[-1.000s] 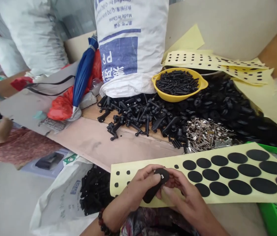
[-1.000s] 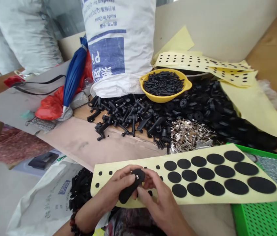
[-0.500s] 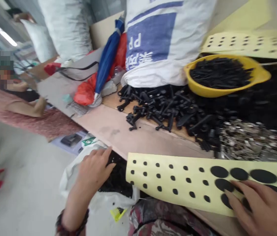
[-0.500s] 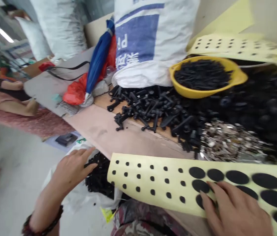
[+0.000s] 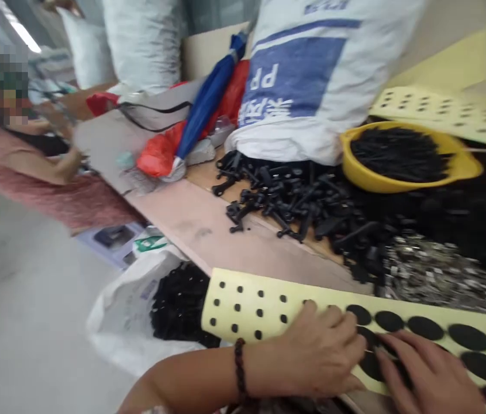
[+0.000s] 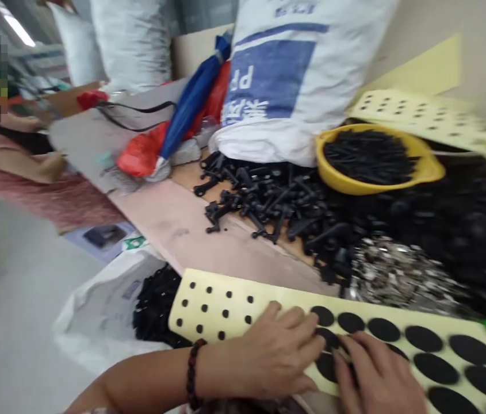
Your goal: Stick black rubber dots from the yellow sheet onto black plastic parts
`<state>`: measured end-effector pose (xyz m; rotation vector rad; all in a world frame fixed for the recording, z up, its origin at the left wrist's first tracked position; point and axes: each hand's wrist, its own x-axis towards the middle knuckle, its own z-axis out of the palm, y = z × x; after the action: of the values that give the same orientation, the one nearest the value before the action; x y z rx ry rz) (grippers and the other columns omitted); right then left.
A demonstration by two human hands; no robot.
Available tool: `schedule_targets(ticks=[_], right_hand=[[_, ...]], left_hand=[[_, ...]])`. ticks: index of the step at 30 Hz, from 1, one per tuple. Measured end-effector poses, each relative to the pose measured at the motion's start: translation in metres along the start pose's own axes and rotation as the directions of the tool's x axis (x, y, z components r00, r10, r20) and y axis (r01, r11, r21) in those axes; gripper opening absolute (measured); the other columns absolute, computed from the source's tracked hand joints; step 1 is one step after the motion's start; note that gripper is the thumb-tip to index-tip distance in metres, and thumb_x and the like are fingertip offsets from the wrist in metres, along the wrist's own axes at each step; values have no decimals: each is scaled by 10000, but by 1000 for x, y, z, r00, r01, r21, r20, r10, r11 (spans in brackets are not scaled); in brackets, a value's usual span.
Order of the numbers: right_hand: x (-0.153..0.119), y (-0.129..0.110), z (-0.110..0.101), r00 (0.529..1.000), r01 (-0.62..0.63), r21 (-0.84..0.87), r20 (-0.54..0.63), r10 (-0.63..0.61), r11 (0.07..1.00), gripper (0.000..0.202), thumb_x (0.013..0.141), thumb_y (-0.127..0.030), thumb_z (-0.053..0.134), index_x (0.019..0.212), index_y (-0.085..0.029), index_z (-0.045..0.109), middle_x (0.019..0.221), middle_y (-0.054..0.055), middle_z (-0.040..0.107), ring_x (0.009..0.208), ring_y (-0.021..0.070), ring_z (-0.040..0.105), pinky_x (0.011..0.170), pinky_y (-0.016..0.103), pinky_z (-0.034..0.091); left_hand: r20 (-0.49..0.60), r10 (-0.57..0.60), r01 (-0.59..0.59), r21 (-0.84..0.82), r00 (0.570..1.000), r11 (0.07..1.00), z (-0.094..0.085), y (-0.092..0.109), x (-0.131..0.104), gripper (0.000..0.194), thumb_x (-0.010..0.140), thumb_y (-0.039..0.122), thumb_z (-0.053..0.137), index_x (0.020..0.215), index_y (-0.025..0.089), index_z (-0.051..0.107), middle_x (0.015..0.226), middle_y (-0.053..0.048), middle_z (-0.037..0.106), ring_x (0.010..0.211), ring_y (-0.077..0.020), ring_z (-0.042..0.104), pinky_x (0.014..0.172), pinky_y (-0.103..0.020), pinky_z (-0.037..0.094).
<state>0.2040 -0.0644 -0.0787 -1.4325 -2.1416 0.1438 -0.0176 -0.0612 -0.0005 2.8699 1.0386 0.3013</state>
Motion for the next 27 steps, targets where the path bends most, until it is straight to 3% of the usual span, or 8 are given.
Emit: schedule_targets(ticks=[3,7,13,20,23,27], right_hand=[[10,-20,-7,994,95,-165,-32,-102,982,211,919,-293,405,946,-204,595,916,141,648,771,291,613,671,435,484],[17,-24,-7,997,51,-216,-37,-61,975,195,929,-224,388,982,-173,569,966,148,621,828,280,591,684,411,477],[22,-30,-6,999,37,-142,-15,-39,989,153,903,-149,414,948,-153,560,966,150,602,831,285,561,676,419,459],[24,-30,-11,999,-20,84,-28,22,996,94,918,-159,436,920,-207,517,957,94,575,884,244,568,725,367,476],[23,-27,-10,997,-28,29,-72,30,999,119,915,-165,436,986,-188,528,993,114,574,907,257,562,750,381,473],[24,-28,-6,998,-10,-68,-69,6,998,92,898,-166,452,901,-188,541,965,128,584,857,276,544,718,406,455]], left_hand=[[40,-14,14,-7,999,1000,4,-8,7,374,901,454,514,1065,119,536,1094,-123,535,989,-254,481,782,-383,385],[87,-30,34,-43,996,998,8,-11,16,384,885,480,537,1063,139,518,1112,-103,537,980,-248,472,769,-387,386],[130,-24,31,-59,991,998,7,-13,19,326,886,443,550,1050,164,520,1187,-102,526,1021,-258,469,790,-400,386],[124,-43,47,-31,991,998,14,-11,22,365,897,448,536,1127,166,508,1257,-112,507,1063,-269,462,824,-411,384],[125,-43,46,-28,991,999,15,-11,22,354,915,438,507,1151,175,503,1266,-103,509,1067,-266,462,830,-414,387],[118,-48,49,-10,992,999,15,-11,22,343,912,433,511,1138,176,508,1284,-102,501,1072,-271,461,832,-417,387]])
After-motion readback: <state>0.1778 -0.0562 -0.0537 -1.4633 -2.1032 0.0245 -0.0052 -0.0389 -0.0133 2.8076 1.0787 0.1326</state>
